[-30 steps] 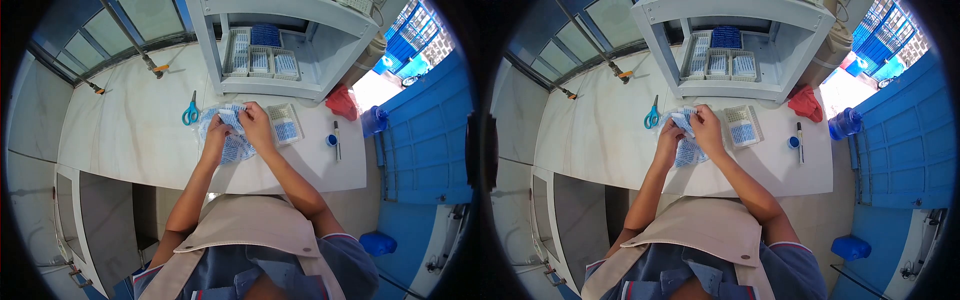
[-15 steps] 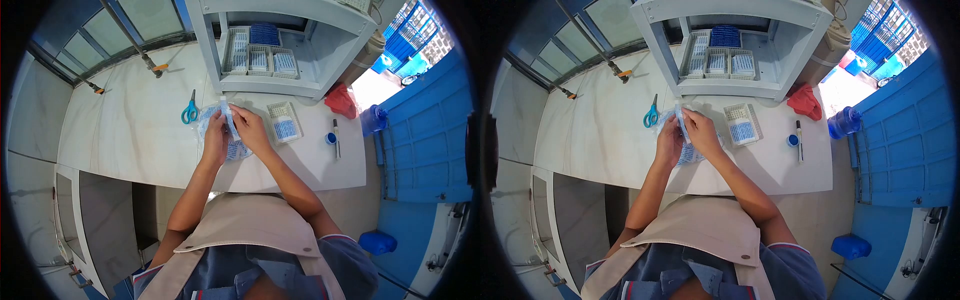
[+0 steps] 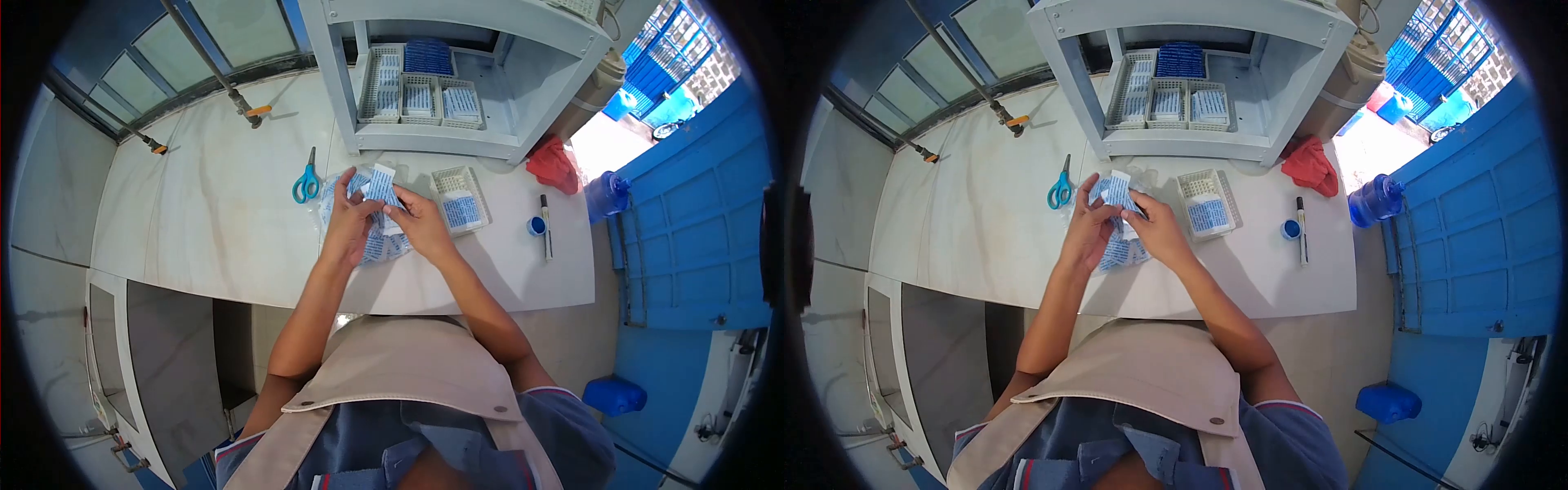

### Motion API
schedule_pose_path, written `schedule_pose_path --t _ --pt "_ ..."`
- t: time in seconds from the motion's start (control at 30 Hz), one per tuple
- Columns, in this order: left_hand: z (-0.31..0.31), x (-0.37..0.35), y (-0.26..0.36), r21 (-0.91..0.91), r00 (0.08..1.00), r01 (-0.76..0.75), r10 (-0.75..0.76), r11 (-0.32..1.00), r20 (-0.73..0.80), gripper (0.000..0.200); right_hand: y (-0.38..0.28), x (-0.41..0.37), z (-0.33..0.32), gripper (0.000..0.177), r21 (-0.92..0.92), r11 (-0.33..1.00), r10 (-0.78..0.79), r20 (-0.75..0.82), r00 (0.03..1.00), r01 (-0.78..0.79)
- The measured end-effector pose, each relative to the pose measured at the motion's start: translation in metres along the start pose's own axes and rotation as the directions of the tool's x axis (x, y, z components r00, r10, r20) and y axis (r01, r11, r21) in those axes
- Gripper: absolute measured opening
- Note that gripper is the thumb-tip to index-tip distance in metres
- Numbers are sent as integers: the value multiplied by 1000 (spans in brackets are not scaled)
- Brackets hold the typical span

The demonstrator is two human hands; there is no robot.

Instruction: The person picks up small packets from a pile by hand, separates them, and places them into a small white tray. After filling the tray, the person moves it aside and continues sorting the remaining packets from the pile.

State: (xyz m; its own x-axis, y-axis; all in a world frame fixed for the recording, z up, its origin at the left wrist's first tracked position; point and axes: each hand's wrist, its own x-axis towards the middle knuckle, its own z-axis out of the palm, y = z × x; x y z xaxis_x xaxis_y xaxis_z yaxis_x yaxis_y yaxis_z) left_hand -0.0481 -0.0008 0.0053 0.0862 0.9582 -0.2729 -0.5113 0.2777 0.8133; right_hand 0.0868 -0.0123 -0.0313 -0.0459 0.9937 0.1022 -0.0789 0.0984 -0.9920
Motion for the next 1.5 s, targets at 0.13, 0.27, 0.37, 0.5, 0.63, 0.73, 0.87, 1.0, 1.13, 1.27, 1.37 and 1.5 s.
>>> schedule_pose_path --t 0.13,0.27,0.37,0.5,0.63,0.73,0.87,1.0,1.13,1.27,1.37,1.5 --pt "2 1 16 405 992 -71 21 912 127 84 -16 1 -13 42 -339 934 -64 144 988 110" --pt "2 5 11 359 988 -10 -45 933 145 53 -42 1 -6 38 -410 900 -109 115 987 147" --pt "-3 10 -4 157 989 63 -83 986 123 33 -26 7 -4 32 -166 986 -20 33 999 25" --pt "3 5 -6 -77 982 185 -183 980 43 26 -23 1 -1 29 -322 944 -69 15 997 70" --pt "11 0 -9 56 990 142 -141 988 -26 28 -21 -3 1 28 -386 897 -193 101 976 217" --pt "4 7 -14 -28 990 119 -117 992 80 31 -18 -5 2 24 -192 960 -195 64 979 204" --pt "13 0 -8 3 993 116 -115 993 -29 39 -17 -7 -13 20 -230 966 -109 41 993 115" --pt "18 0 -8 -11 996 78 -77 997 45 41 -18 -4 -15 19 -34 993 115 -7 993 -116" --pt "13 5 -8 10 978 129 -129 992 166 31 -8 -4 -10 15 30 997 70 -201 977 -66" --pt "18 6 -9 -53 986 140 -135 989 93 24 -22 -14 1 13 -371 919 -255 -304 918 133" --pt "23 5 -7 -134 990 133 -126 982 57 23 -21 -18 4 11 -483 861 -308 -247 919 159" --pt "21 7 -9 -72 996 86 -85 994 13 20 -15 -15 4 10 -326 923 -299 -276 914 203"
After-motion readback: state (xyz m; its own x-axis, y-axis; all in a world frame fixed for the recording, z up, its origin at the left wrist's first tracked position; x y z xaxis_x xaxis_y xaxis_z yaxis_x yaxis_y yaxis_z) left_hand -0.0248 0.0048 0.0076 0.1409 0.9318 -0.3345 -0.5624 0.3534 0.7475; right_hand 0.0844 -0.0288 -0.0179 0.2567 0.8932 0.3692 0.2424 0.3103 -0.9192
